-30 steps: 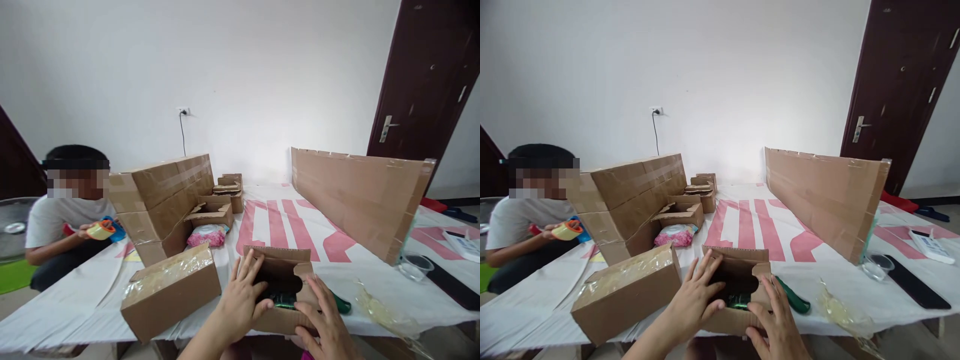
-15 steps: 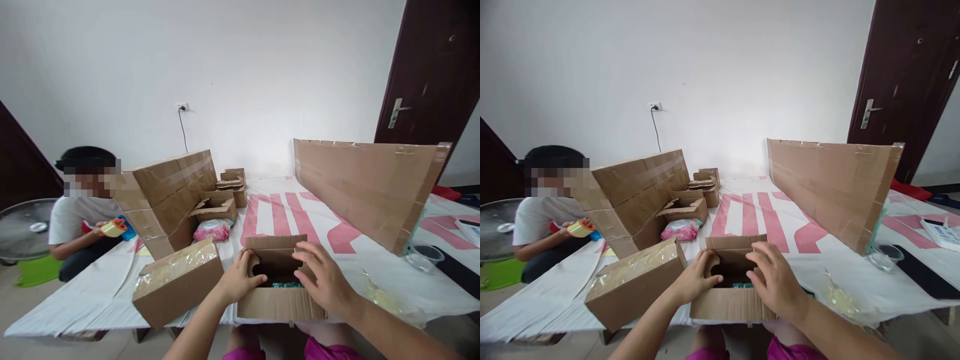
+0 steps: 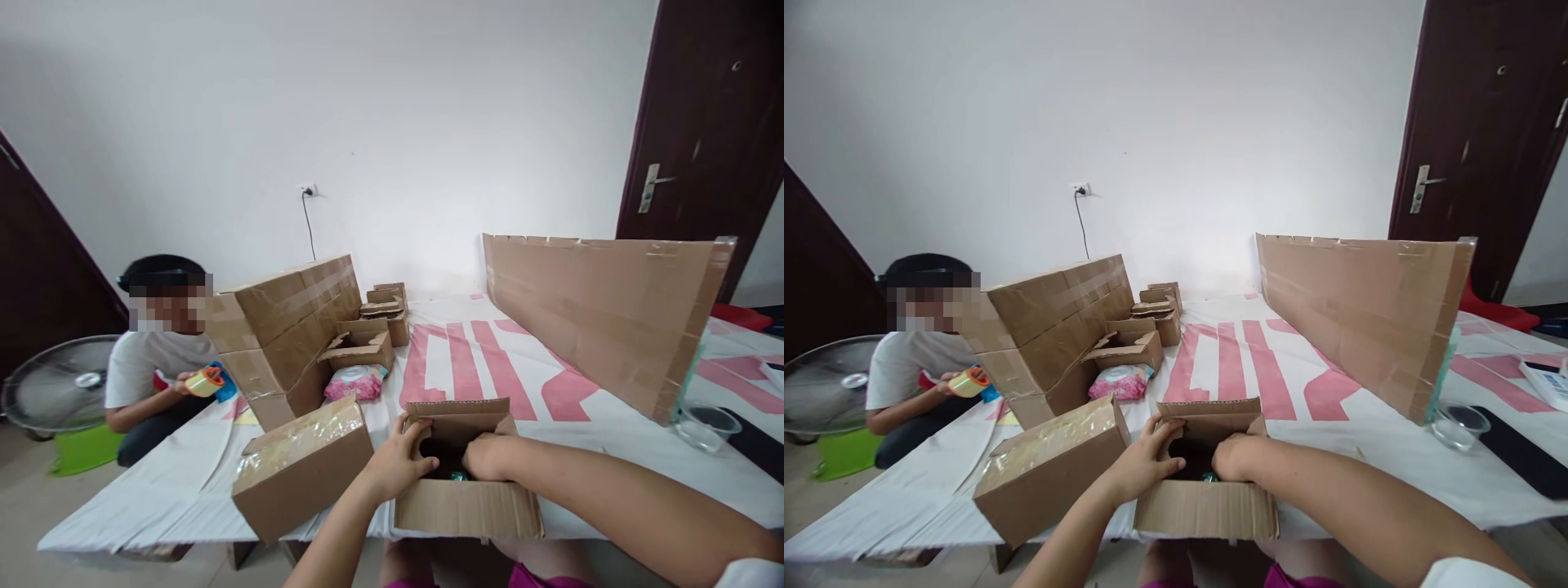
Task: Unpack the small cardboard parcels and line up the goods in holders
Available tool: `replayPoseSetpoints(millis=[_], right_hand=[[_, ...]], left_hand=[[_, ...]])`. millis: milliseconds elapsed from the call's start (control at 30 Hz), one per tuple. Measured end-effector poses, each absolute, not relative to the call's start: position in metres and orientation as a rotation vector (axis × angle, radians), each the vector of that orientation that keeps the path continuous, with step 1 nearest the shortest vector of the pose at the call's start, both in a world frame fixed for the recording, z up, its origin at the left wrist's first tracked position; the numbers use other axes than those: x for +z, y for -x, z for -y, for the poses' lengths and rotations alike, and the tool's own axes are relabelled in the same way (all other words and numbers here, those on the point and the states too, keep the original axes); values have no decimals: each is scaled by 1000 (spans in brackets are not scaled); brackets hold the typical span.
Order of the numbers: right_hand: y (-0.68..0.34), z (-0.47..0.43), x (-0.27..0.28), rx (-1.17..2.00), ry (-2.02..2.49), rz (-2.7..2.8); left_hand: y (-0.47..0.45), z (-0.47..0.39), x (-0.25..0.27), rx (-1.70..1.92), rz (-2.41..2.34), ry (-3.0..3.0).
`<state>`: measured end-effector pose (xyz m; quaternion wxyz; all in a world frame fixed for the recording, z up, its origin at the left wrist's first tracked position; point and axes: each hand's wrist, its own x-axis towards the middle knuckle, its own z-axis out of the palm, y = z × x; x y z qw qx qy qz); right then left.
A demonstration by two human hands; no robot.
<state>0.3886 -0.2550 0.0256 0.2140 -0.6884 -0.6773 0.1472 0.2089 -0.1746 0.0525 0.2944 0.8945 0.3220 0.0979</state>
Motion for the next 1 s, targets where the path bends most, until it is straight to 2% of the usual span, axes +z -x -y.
replayPoseSetpoints(millis=[267, 433, 533, 700, 900, 1000], right_hand=[[-431, 277, 112, 223, 1697, 1809], [-444, 297, 122, 323, 1157, 1310], [-445, 314, 108, 472, 1105, 1116], [-447, 330, 57, 584, 1336, 1067], [-440, 323, -15, 498, 1740, 1500], [-426, 316, -30, 369, 1877, 1723]], left_hand=[[-215, 156, 53, 294, -1055, -2511], [-232, 130, 58, 414, -1201, -2542], [-240, 104, 61, 518, -1283, -2522], [-247, 77, 63, 723, -1250, -2507], [-254, 141, 54, 1118, -1024, -2593], [-258, 179, 32, 1021, -643, -2659]])
